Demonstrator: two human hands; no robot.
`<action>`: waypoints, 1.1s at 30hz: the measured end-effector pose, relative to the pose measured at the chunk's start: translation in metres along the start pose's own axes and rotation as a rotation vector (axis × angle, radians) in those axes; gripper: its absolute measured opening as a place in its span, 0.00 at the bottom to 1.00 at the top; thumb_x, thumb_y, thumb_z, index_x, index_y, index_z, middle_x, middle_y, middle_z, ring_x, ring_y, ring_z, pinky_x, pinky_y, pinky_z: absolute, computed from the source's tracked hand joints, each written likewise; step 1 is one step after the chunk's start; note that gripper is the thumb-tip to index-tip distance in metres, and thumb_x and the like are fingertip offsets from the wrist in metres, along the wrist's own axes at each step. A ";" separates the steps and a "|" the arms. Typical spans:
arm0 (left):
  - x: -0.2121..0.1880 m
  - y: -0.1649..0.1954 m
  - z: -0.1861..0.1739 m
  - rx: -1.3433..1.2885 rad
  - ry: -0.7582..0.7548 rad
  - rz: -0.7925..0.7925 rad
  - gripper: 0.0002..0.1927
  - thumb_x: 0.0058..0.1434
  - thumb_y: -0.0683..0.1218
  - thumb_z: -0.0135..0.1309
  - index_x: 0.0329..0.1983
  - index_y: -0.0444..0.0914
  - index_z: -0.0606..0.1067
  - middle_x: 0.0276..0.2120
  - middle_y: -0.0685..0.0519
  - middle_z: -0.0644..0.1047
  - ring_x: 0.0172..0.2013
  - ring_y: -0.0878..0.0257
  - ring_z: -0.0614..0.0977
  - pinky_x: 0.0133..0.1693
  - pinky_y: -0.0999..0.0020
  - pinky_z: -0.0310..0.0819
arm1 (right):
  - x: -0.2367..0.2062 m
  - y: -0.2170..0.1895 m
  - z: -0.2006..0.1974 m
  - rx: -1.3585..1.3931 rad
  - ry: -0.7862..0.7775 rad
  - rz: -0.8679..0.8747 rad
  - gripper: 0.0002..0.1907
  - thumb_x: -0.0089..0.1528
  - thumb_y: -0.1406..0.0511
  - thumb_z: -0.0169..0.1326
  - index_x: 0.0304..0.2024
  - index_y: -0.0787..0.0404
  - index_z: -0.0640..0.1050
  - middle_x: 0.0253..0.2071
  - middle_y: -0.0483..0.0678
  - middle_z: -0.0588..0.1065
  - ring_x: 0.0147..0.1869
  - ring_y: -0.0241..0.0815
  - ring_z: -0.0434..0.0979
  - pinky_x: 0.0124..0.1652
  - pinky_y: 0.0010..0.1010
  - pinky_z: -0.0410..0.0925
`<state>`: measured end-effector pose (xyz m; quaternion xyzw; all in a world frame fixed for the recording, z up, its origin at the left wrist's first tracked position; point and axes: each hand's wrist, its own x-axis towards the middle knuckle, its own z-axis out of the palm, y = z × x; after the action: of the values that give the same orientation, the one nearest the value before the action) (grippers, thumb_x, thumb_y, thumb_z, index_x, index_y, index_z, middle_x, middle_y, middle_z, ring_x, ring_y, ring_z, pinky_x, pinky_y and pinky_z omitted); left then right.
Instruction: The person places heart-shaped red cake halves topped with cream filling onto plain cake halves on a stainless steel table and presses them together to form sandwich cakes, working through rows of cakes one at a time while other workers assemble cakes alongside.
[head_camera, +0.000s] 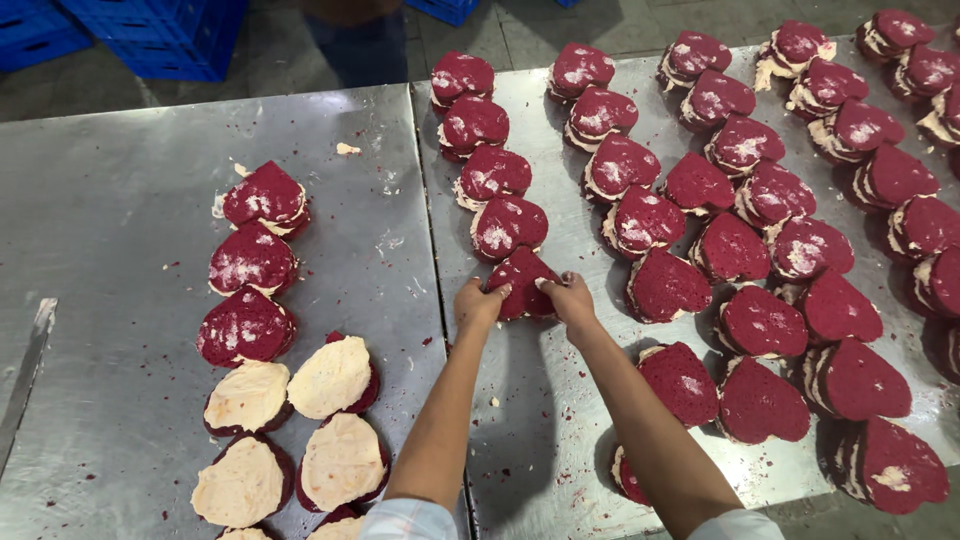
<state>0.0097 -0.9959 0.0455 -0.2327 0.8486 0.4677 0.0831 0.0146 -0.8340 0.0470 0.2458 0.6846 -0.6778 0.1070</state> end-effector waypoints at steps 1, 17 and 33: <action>0.003 -0.002 0.000 -0.091 -0.040 -0.035 0.28 0.50 0.55 0.73 0.46 0.33 0.79 0.39 0.43 0.82 0.37 0.55 0.83 0.41 0.60 0.76 | 0.001 -0.002 -0.002 0.018 -0.072 0.055 0.17 0.59 0.60 0.60 0.44 0.66 0.76 0.29 0.47 0.78 0.26 0.40 0.74 0.26 0.30 0.64; -0.045 -0.053 0.004 -0.231 -0.144 -0.121 0.27 0.51 0.57 0.70 0.46 0.35 0.79 0.29 0.51 0.81 0.22 0.64 0.76 0.26 0.65 0.71 | -0.065 0.051 -0.033 -0.902 0.188 -0.854 0.37 0.60 0.61 0.61 0.66 0.71 0.65 0.66 0.67 0.65 0.69 0.62 0.62 0.66 0.49 0.56; -0.050 -0.061 0.005 -0.486 -0.219 -0.201 0.19 0.65 0.57 0.55 0.49 0.40 0.81 0.26 0.54 0.73 0.24 0.64 0.64 0.27 0.65 0.56 | -0.082 0.041 -0.024 -1.048 -0.003 -0.896 0.35 0.66 0.49 0.47 0.68 0.65 0.64 0.70 0.62 0.64 0.77 0.58 0.58 0.73 0.46 0.48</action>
<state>0.0818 -1.0037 0.0150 -0.2768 0.6703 0.6691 0.1622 0.1085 -0.8281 0.0521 -0.1460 0.9575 -0.2365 -0.0775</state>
